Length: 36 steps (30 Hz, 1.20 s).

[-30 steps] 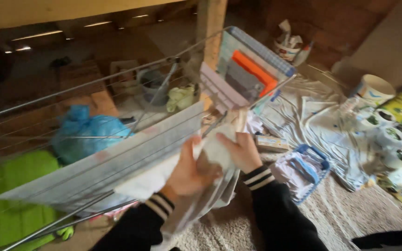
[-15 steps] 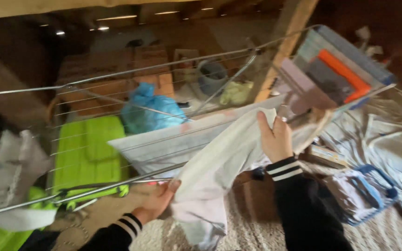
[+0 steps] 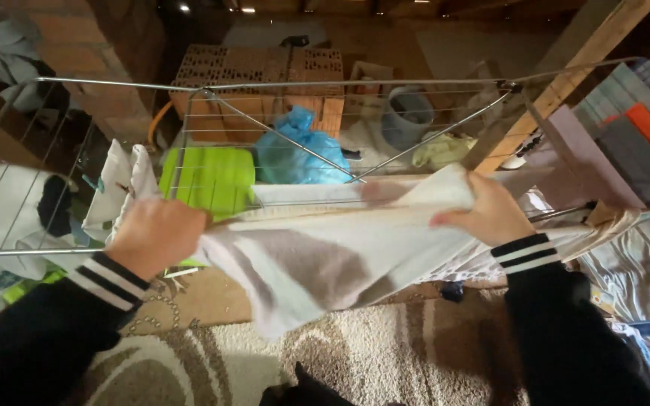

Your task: The person removes white clothes from a metal drying rack and folds them into a blue laundry basket on the floor.

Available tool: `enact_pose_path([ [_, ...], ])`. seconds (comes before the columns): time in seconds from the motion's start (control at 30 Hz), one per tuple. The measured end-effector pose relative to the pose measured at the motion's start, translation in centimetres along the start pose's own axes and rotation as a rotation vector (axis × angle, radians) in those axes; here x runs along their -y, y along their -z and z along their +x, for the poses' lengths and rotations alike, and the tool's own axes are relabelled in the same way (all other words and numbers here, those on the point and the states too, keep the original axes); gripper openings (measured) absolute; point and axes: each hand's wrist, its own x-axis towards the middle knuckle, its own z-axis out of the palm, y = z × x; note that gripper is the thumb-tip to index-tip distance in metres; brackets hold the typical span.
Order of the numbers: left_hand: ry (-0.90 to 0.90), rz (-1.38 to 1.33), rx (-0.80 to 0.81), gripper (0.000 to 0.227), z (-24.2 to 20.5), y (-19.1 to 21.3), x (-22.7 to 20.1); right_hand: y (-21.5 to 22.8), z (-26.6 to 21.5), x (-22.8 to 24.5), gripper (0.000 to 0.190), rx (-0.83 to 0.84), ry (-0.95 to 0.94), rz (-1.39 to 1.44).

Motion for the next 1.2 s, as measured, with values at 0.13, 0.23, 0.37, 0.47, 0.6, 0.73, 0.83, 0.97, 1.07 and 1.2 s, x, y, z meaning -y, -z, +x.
enact_pose_path([
  [0.13,0.121,-0.032,-0.449,0.022,0.9,-3.4,2.6,0.1,0.6,0.6,0.084,0.073,0.169,-0.058],
  [0.23,0.150,0.070,-0.013,0.007,-1.9,1.4,2.9,-0.1,1.3,1.3,0.068,0.082,0.034,-0.185],
  [0.37,0.461,-0.081,-0.135,0.027,-1.4,-0.2,2.6,-0.2,3.1,1.6,0.035,0.058,-0.015,-0.253],
  [0.47,0.563,-0.246,-0.343,0.037,1.7,0.3,3.6,-0.2,5.6,2.1,0.035,-0.021,-0.039,-0.233],
  [0.6,0.429,-2.103,-0.667,0.046,9.4,0.2,6.3,-1.1,9.2,4.1,0.017,-0.302,-0.018,0.064],
  [0.73,0.026,-1.942,-0.902,0.063,14.4,-7.4,2.5,-6.6,11.5,2.6,0.070,-0.528,-0.104,0.480],
  [0.83,-0.028,-1.462,-0.689,0.070,13.3,-12.8,-2.0,-15.5,11.7,-2.5,0.028,-0.670,0.267,0.186],
  [0.97,0.065,-1.128,0.327,0.052,9.3,-16.7,-6.0,-23.0,7.1,-5.2,0.045,0.439,0.456,-0.291],
  [1.07,-0.065,-1.038,0.371,0.055,9.4,-16.9,-6.5,-24.0,6.6,-4.8,0.051,0.642,0.238,-0.168],
  [1.2,-0.211,-1.116,0.488,0.068,12.2,-19.0,-6.7,-25.7,7.5,-3.9,0.080,0.808,0.034,-0.072],
])
